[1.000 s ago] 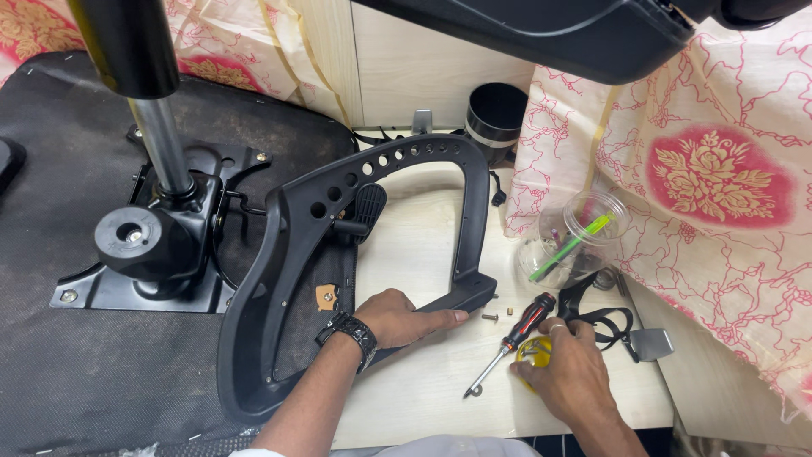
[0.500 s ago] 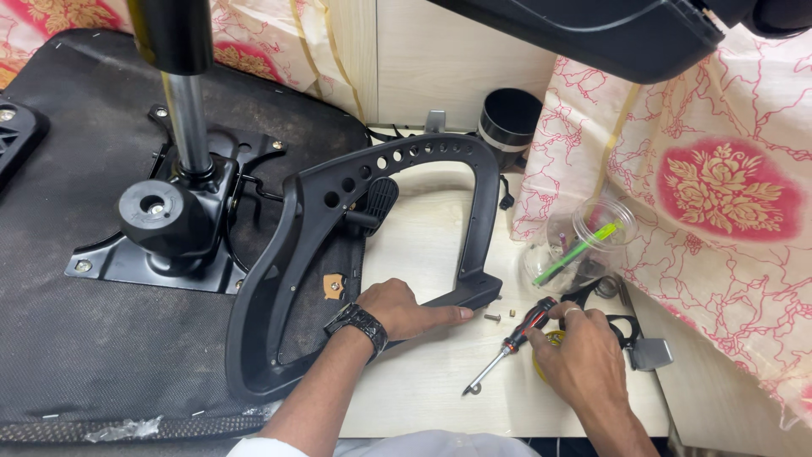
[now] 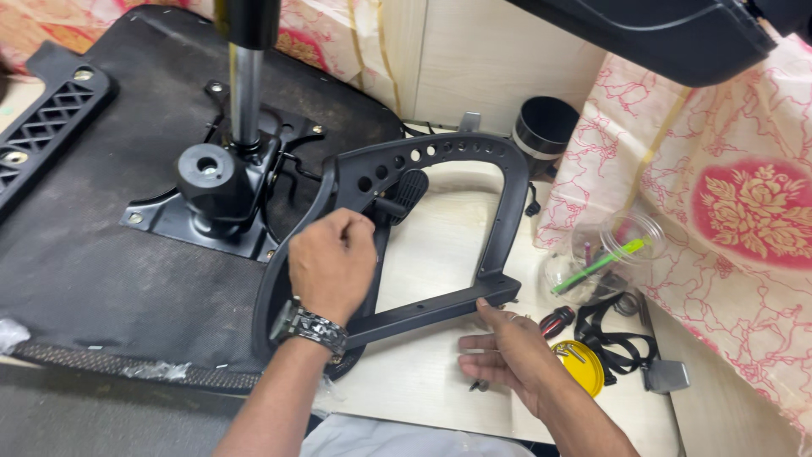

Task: The person uses a screwdriver to attach a black plastic frame to the underside of an office chair base. They align the frame, insert screws, and tighten them to secure the component.

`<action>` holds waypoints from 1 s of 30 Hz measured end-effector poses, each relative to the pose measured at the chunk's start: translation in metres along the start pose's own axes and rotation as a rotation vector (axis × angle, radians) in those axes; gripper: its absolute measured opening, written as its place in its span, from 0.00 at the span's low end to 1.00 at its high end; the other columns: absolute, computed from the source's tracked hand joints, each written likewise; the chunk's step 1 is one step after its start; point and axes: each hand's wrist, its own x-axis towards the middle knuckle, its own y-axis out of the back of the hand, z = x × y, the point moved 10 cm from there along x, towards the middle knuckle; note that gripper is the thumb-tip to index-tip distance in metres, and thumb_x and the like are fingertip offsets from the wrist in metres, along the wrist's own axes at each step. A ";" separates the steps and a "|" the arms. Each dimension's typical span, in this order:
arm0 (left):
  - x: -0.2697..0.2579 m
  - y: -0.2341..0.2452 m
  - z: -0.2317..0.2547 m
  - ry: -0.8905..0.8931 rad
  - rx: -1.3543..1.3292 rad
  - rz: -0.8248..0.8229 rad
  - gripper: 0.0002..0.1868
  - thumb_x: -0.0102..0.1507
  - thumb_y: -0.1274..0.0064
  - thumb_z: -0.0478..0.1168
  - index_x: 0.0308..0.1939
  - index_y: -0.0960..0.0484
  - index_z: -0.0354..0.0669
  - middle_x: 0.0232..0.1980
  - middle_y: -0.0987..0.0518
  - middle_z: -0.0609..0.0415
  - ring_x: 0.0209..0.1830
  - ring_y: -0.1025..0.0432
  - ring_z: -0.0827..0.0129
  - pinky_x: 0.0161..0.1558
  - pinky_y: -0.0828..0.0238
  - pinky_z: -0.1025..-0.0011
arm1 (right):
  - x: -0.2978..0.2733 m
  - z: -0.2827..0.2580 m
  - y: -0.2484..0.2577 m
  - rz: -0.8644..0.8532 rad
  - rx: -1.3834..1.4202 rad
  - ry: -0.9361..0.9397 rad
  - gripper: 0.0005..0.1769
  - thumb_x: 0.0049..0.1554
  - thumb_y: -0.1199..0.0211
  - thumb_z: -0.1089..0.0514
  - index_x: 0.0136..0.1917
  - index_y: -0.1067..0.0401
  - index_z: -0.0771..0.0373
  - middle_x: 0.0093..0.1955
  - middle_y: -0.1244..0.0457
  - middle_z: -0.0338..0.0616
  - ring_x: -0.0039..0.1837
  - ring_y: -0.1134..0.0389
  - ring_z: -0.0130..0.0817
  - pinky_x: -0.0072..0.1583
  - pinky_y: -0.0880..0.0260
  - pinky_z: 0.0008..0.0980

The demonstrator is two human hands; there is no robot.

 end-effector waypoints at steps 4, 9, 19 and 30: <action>-0.002 0.016 -0.001 0.014 -0.057 -0.002 0.13 0.61 0.50 0.41 0.28 0.14 0.40 0.18 0.21 0.51 0.16 0.25 0.66 0.25 0.31 0.68 | 0.002 -0.001 -0.018 -0.083 0.061 0.017 0.38 0.56 0.38 0.41 0.67 0.40 0.71 0.58 0.33 0.64 0.48 0.26 0.43 0.51 0.20 0.37; -0.008 0.016 0.003 0.043 -0.078 -0.047 0.11 0.55 0.46 0.41 0.23 0.14 0.38 0.14 0.22 0.55 0.12 0.30 0.71 0.21 0.35 0.72 | 0.008 -0.004 -0.037 -0.186 0.152 0.015 0.35 0.54 0.37 0.44 0.63 0.39 0.73 0.58 0.34 0.69 0.52 0.26 0.48 0.51 0.19 0.37; -0.005 0.071 0.017 -0.139 -0.309 0.222 0.11 0.59 0.46 0.36 0.23 0.17 0.37 0.15 0.27 0.61 0.15 0.35 0.81 0.20 0.44 0.78 | 0.022 0.005 -0.058 -0.181 0.391 -0.007 0.30 0.56 0.36 0.46 0.57 0.34 0.76 0.51 0.35 0.65 0.50 0.27 0.44 0.53 0.20 0.35; 0.008 0.127 0.021 -0.124 0.201 0.464 0.19 0.52 0.30 0.47 0.37 0.20 0.42 0.36 0.21 0.51 0.38 0.28 0.55 0.39 0.32 0.55 | 0.029 0.013 -0.075 -0.171 0.457 -0.038 0.23 0.56 0.37 0.48 0.51 0.34 0.71 0.47 0.34 0.63 0.46 0.27 0.44 0.51 0.19 0.37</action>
